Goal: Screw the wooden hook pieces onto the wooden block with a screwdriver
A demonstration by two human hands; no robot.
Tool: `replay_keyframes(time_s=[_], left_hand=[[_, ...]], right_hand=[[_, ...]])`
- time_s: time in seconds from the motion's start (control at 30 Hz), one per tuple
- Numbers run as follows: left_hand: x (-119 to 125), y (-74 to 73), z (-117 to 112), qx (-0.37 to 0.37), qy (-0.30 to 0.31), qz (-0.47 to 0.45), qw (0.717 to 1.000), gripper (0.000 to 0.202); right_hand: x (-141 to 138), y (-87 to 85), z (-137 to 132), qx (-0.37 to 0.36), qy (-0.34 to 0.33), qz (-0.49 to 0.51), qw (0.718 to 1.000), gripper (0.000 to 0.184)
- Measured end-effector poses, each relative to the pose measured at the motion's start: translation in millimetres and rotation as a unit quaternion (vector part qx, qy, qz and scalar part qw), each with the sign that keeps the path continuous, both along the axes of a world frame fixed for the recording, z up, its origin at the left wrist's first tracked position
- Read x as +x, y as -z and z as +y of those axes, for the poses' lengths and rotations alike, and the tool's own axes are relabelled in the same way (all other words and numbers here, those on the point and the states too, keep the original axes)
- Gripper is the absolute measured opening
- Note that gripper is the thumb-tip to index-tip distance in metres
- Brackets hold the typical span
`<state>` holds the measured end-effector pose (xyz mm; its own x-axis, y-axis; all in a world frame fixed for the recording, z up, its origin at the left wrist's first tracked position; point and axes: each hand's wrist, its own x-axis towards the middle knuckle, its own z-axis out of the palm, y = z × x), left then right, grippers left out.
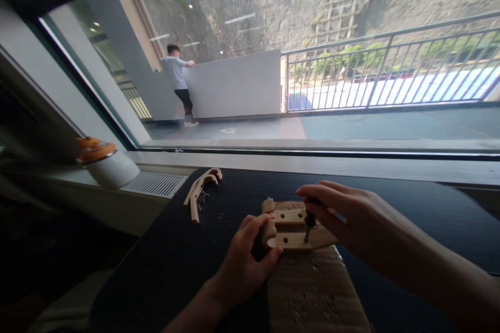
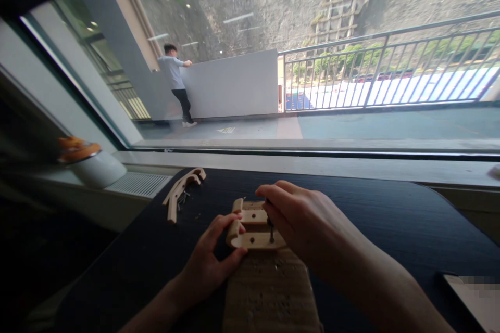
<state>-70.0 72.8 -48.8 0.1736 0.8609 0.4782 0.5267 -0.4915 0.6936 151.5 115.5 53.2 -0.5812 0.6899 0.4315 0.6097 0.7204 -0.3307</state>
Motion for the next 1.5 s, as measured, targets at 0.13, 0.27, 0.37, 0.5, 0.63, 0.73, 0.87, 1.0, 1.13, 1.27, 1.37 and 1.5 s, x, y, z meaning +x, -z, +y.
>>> replay_keyframes(time_s=[0.13,0.27,0.37,0.5,0.63,0.73,0.87,1.0,1.13,1.27,1.37,1.5], left_hand=[[-0.2,1.0,0.2,0.000,-0.001,0.005,1.000,0.047],[-0.3,1.1,0.4,0.002,-0.005,0.007,1.000,0.047],[0.0,0.5,0.2,0.010,-0.003,0.004,1.000,0.048],[0.5,-1.2,-0.5,0.010,-0.004,0.002,1.000,0.049],[0.8,-2.2,-1.0,0.007,0.000,0.005,1.000,0.050],[0.8,-2.0,-0.8,0.007,0.002,0.003,1.000,0.050],[0.5,-1.0,-0.5,0.005,0.004,0.003,1.000,0.050],[0.3,0.1,-0.1,0.005,0.001,0.003,1.000,0.051],[0.5,0.6,0.0,0.009,0.004,0.002,1.000,0.051],[0.2,0.3,-0.8,0.008,0.005,0.001,1.000,0.051],[-0.3,0.1,-1.1,0.007,0.005,0.001,1.000,0.051],[-0.3,0.5,-0.3,0.007,0.003,0.000,1.000,0.051]], right_hand=[[-1.6,-3.0,-2.6,0.013,0.006,-0.037,0.999,0.025],[-4.5,-1.5,-5.1,0.035,0.015,-0.062,0.997,0.031],[-3.4,1.2,-5.9,0.021,-0.015,-0.037,0.999,0.040],[-2.1,2.8,-6.4,-0.020,-0.052,-0.008,0.998,0.044],[-2.4,2.1,-6.0,-0.024,-0.038,0.008,0.999,0.038],[-2.1,0.5,-5.0,-0.028,-0.025,0.004,0.999,0.028],[-2.1,-1.6,-4.0,-0.008,-0.008,-0.002,1.000,0.023],[-3.3,-2.3,-4.6,0.008,-0.008,-0.019,1.000,0.024],[-2.6,-2.3,-6.7,0.005,-0.024,-0.026,0.999,0.032],[-0.8,-1.0,-7.5,-0.033,-0.070,-0.005,0.997,0.040],[-0.7,1.3,-6.7,-0.023,-0.058,0.023,0.998,0.039],[-1.0,3.9,-4.2,-0.011,-0.042,0.024,0.999,0.033]])
